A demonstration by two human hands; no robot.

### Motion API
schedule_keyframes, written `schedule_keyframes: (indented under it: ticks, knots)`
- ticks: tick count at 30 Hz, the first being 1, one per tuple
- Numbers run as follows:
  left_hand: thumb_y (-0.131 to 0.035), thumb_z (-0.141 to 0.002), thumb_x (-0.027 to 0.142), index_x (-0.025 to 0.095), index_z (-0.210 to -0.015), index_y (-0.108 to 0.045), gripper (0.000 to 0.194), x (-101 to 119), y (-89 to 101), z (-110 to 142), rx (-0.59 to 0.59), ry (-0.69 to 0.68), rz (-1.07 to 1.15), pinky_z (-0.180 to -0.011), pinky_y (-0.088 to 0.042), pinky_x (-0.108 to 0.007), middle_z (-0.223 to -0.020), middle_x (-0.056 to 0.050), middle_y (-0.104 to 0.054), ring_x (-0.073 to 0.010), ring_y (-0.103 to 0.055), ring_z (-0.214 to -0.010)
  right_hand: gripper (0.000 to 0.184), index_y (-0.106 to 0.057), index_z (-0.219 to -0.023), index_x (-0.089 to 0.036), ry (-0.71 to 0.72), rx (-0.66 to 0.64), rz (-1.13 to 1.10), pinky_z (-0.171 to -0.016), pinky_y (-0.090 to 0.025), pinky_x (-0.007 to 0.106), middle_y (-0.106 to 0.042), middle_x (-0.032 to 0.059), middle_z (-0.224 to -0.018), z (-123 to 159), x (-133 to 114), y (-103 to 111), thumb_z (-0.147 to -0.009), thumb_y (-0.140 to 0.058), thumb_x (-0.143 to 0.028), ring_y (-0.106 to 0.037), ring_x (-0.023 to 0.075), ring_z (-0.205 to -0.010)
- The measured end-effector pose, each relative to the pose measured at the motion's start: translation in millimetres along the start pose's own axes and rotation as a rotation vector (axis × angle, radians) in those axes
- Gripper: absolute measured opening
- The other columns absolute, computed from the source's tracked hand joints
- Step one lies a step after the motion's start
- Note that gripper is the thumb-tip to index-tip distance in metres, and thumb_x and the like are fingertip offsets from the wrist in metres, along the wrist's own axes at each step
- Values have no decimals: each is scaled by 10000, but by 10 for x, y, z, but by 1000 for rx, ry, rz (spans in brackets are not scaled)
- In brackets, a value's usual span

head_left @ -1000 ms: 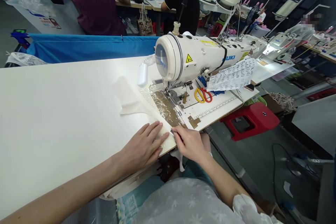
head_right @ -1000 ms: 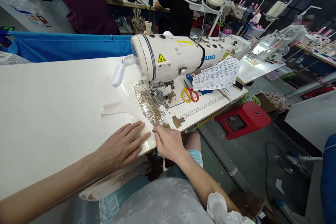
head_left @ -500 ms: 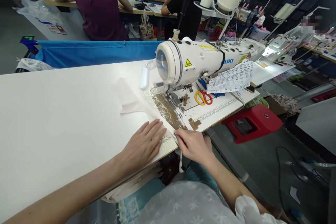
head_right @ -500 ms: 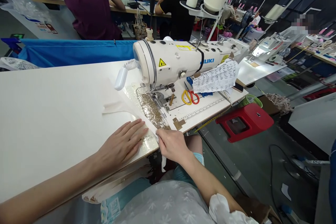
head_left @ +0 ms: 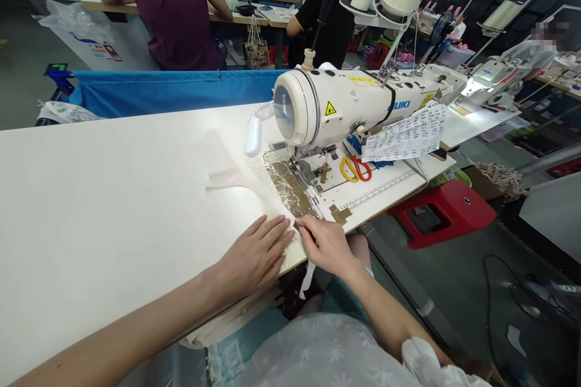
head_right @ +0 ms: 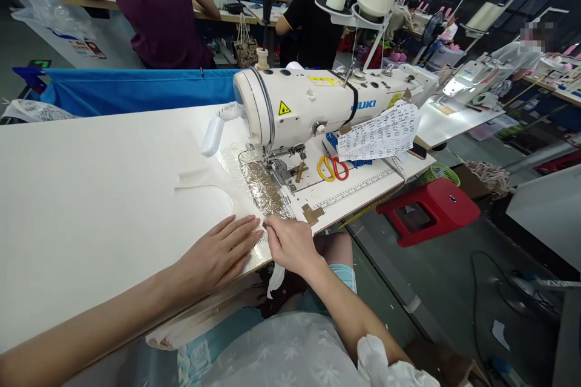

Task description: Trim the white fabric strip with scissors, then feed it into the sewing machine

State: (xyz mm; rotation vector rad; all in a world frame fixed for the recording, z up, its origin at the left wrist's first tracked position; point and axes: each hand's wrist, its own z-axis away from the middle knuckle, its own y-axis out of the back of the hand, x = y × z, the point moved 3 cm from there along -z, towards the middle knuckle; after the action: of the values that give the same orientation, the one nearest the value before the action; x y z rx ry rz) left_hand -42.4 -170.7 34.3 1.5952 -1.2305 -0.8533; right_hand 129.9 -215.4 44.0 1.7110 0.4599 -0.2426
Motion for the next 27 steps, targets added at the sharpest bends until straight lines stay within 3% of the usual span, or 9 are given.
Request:
schedule_keyframes:
  ticks: [6,12,18,22,27]
  knots:
    - [-427,-982,292,112,-1305,-564,394,27,1,-14,7,6,-31,-1115,-330,-443,-1384,-151,-556,-289,-472,-1313,163,-574,-990,-197,10,-53,79,-630,-333,248,-684,18,-791,-44,-53,-6,-953,-416,-181,-629,158,-708]
    - [-434,-980,272,123,-1276,-587,365,40,32,-47,10,18,-55,-1080,-360,-431,-1365,-136,-577,-281,-511,-1277,151,-588,-902,-216,18,-160,138,-580,-292,262,-661,-3,-722,93,-11,175,-903,-442,-177,-597,157,-659]
    - [-429,-981,270,105,-1314,-544,389,57,22,-31,-32,-9,-61,-1057,-407,-466,-1390,-186,-537,-325,-483,-1306,192,-606,-1013,-226,-129,3,-17,-557,-325,246,-673,-28,-694,221,106,254,-950,-430,-269,-599,148,-595]
    - [-467,-966,268,135,-1354,-507,412,77,33,-12,-64,-28,-43,-1051,-419,-505,-1410,-217,-497,-369,-446,-1333,207,-587,-1031,-206,-60,13,-80,-636,-389,243,-708,15,-830,211,45,161,-981,-391,-250,-659,160,-731]
    - [-473,-959,257,144,-1348,-507,407,78,42,-21,-68,-36,-32,-1045,-429,-519,-1400,-223,-496,-377,-446,-1328,204,-576,-1035,-203,-25,-8,-36,-654,-388,253,-702,26,-845,203,20,97,-983,-380,-222,-662,168,-760]
